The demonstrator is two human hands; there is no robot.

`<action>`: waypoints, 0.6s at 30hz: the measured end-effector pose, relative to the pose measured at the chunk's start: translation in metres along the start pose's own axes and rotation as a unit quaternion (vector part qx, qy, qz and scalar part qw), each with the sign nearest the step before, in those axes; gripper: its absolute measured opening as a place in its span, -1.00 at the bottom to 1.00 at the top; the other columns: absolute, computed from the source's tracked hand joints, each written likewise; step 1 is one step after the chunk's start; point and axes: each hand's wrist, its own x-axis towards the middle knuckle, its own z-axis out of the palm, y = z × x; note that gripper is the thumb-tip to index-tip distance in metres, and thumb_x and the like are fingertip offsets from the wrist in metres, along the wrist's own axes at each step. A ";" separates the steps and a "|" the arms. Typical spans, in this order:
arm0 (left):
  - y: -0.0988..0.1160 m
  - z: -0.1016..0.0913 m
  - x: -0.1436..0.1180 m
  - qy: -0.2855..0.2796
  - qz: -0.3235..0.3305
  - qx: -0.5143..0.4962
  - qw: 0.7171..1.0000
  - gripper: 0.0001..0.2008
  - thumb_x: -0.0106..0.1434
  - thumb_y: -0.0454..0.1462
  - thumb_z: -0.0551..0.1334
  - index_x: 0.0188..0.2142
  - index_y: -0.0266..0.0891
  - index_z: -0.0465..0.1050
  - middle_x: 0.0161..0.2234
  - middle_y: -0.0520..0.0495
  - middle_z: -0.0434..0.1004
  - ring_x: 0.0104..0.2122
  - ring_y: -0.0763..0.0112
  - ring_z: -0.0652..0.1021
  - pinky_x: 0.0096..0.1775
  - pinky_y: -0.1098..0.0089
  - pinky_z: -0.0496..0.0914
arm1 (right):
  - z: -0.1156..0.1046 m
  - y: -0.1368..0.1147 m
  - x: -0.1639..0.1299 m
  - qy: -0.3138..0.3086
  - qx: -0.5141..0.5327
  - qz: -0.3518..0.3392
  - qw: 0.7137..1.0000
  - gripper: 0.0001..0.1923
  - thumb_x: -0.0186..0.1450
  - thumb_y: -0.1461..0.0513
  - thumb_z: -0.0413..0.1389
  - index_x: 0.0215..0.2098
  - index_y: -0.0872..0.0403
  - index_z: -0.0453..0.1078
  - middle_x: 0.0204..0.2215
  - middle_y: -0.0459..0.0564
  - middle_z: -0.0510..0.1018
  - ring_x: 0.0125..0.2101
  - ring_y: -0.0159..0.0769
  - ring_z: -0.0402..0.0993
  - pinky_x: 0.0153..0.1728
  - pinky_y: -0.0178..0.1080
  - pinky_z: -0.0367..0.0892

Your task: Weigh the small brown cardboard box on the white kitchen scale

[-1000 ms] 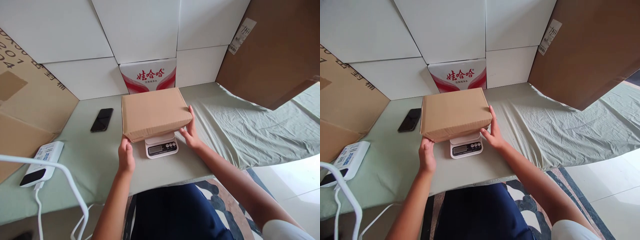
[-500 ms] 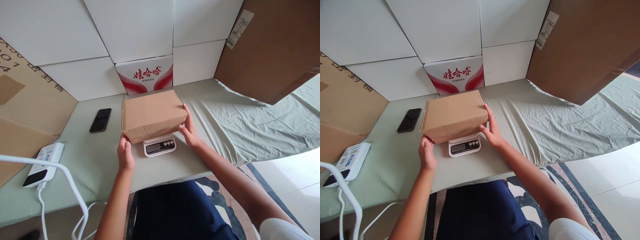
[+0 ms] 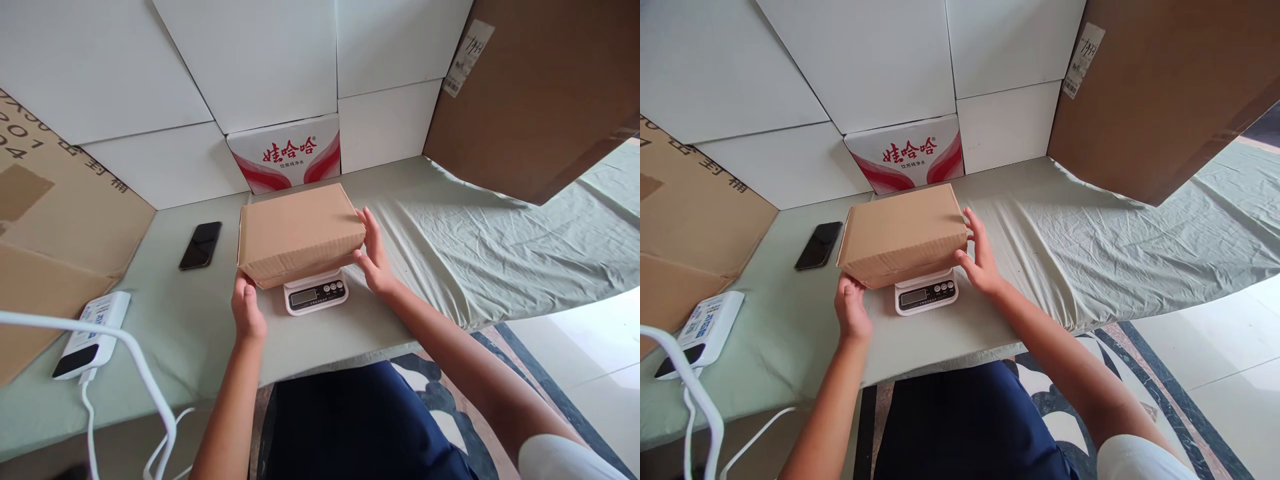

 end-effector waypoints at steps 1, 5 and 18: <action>0.000 0.001 0.001 0.007 0.001 -0.009 1.000 -0.28 0.33 0.25 0.10 0.25 -0.14 0.43 0.19 -0.26 0.53 0.24 -0.01 0.50 0.21 0.11 0.37 | 0.000 0.000 0.000 0.012 0.001 0.002 1.000 -0.10 0.37 -0.30 -0.03 0.53 -0.24 -0.18 0.51 0.03 0.07 0.44 0.15 0.13 0.37 0.27 0.20; 0.001 0.004 0.005 0.027 -0.002 -0.043 0.999 -0.27 0.32 0.26 0.09 0.27 -0.12 0.43 0.24 -0.25 0.50 0.27 0.00 0.47 0.26 0.09 0.35 | -0.002 -0.002 0.002 0.039 -0.010 0.009 0.999 -0.15 0.39 -0.29 -0.06 0.52 -0.29 -0.16 0.51 0.01 0.08 0.37 0.13 0.23 0.33 0.27 0.25; -0.002 0.003 0.008 0.039 -0.014 -0.064 0.997 -0.21 0.33 0.29 0.06 0.36 -0.09 0.35 0.36 -0.24 0.38 0.38 -0.01 0.35 0.32 0.08 0.31 | -0.004 0.004 0.004 0.056 -0.001 0.032 0.998 -0.21 0.40 -0.28 -0.09 0.50 -0.31 -0.11 0.52 -0.01 0.05 0.37 0.15 0.23 0.32 0.30 0.24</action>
